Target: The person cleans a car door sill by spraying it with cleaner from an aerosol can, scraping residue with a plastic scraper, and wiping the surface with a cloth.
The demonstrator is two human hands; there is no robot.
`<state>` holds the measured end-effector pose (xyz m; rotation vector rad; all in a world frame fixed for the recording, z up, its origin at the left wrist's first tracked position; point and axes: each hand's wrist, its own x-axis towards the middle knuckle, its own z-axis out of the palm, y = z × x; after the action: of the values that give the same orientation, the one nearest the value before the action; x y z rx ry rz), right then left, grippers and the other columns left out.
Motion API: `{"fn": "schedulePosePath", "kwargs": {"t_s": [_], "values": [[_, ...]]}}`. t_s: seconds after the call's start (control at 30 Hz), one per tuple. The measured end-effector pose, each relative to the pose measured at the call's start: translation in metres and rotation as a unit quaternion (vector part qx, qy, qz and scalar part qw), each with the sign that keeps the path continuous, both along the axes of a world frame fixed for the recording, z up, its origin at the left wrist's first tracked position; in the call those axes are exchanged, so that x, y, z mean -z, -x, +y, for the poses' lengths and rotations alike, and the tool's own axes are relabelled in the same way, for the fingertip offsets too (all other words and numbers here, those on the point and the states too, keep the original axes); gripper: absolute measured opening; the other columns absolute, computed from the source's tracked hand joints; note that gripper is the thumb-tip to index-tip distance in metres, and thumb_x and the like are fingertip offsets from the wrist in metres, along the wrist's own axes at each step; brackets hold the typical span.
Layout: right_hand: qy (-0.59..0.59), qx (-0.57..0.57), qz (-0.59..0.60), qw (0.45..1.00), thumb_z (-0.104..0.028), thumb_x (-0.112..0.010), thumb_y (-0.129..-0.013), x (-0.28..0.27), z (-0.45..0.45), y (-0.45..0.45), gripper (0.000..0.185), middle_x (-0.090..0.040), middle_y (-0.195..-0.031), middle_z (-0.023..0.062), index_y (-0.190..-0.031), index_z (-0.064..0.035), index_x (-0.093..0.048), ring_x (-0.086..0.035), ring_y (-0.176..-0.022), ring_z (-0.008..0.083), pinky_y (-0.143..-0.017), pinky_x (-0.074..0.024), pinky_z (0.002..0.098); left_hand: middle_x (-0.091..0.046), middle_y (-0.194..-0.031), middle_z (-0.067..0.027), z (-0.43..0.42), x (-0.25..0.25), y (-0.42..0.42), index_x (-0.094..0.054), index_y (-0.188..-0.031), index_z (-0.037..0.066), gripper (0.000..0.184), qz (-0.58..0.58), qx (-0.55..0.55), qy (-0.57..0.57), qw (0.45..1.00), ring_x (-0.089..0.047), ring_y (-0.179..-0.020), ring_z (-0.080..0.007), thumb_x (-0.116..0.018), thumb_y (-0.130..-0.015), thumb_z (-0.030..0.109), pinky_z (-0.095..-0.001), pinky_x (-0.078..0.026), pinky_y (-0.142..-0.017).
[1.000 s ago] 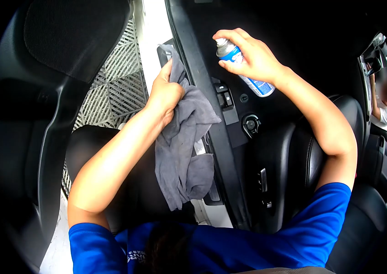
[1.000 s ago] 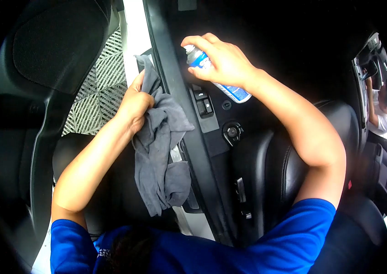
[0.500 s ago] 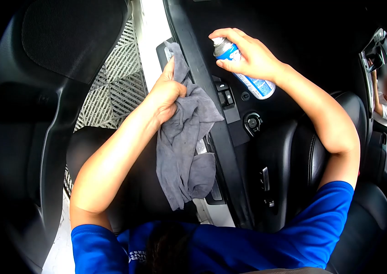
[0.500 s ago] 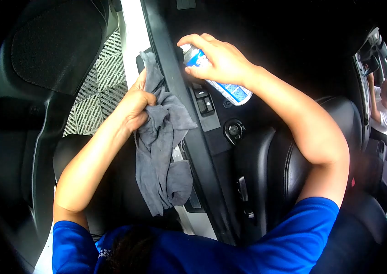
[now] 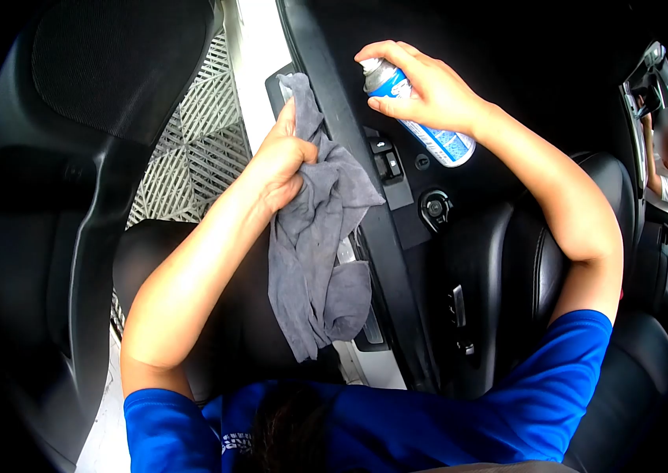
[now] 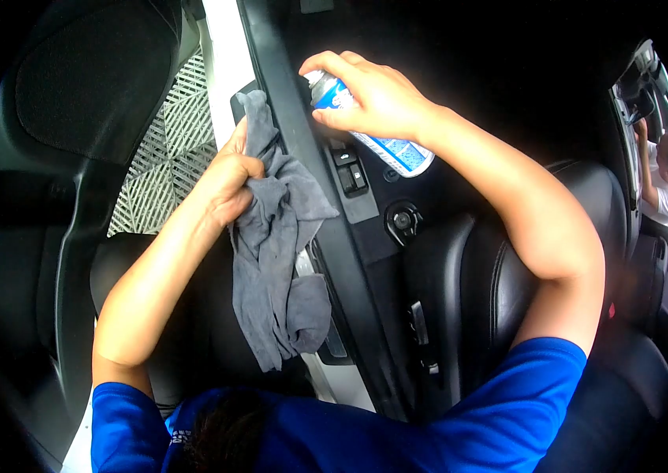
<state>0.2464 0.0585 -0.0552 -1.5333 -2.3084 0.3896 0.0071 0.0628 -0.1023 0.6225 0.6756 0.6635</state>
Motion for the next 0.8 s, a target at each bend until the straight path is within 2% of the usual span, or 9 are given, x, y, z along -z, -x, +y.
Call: {"fn": "schedulePosePath", "kwargs": {"t_s": [0.17, 0.47, 0.53, 0.67, 0.8], "values": [[-0.031, 0.002, 0.024, 0.999, -0.04, -0.069, -0.08, 0.001, 0.002, 0.0, 0.057, -0.058, -0.122, 0.0167, -0.13, -0.0219, -0.05, -0.063, -0.106, 0.0364, -0.088, -0.052, 0.0424, -0.051, -0.135, -0.0142, -0.001, -0.006, -0.001, -0.028, -0.151, 0.014, 0.1, 0.017, -0.005, 0.01, 1.0, -0.058, -0.119, -0.0286, -0.033, -0.059, -0.025, -0.0393, -0.055, -0.092], [0.012, 0.006, -0.013, 1.0, -0.039, -0.068, -0.079, -0.005, -0.002, 0.002, 0.055, -0.059, -0.119, 0.0174, -0.129, -0.0214, -0.05, -0.064, -0.104, 0.0359, -0.086, -0.0526, 0.0426, -0.055, -0.131, -0.0135, 0.0, 0.001, -0.001, -0.032, -0.149, 0.014, 0.1, 0.01, -0.003, -0.006, 1.0, -0.058, -0.118, -0.0271, -0.034, -0.058, -0.026, -0.035, -0.055, -0.092], [-0.03, 0.018, -0.027, 0.999, -0.032, -0.071, -0.081, -0.004, -0.002, 0.002, 0.052, -0.058, -0.12, 0.0107, -0.127, -0.019, -0.052, -0.063, -0.104, 0.0316, -0.088, -0.0521, 0.0382, -0.055, -0.131, -0.0133, -0.001, 0.001, -0.001, -0.032, -0.149, 0.014, 0.1, 0.01, -0.004, -0.007, 1.0, -0.059, -0.118, -0.0269, -0.035, -0.057, -0.026, -0.0346, -0.055, -0.091], [-0.057, 0.017, -0.054, 0.997, -0.032, -0.071, -0.08, -0.002, -0.002, 0.001, 0.051, -0.058, -0.12, 0.0112, -0.126, -0.0192, -0.052, -0.064, -0.103, 0.0321, -0.087, -0.0527, 0.0388, -0.055, -0.131, -0.0128, -0.003, -0.005, -0.002, -0.032, -0.15, 0.014, 0.1, 0.023, -0.008, -0.001, 1.0, -0.059, -0.117, -0.0266, -0.035, -0.058, -0.025, -0.0335, -0.055, -0.089], [-0.023, 0.014, -0.083, 0.996, -0.033, -0.07, -0.079, -0.011, -0.002, 0.003, 0.05, -0.059, -0.119, 0.0121, -0.123, -0.0191, -0.053, -0.066, -0.1, 0.0326, -0.085, -0.0537, 0.0402, -0.054, -0.132, -0.0134, -0.002, -0.001, -0.002, -0.032, -0.149, 0.013, 0.099, 0.015, -0.011, -0.004, 1.0, -0.059, -0.117, -0.0269, -0.034, -0.058, -0.025, -0.0338, -0.055, -0.09]]}}
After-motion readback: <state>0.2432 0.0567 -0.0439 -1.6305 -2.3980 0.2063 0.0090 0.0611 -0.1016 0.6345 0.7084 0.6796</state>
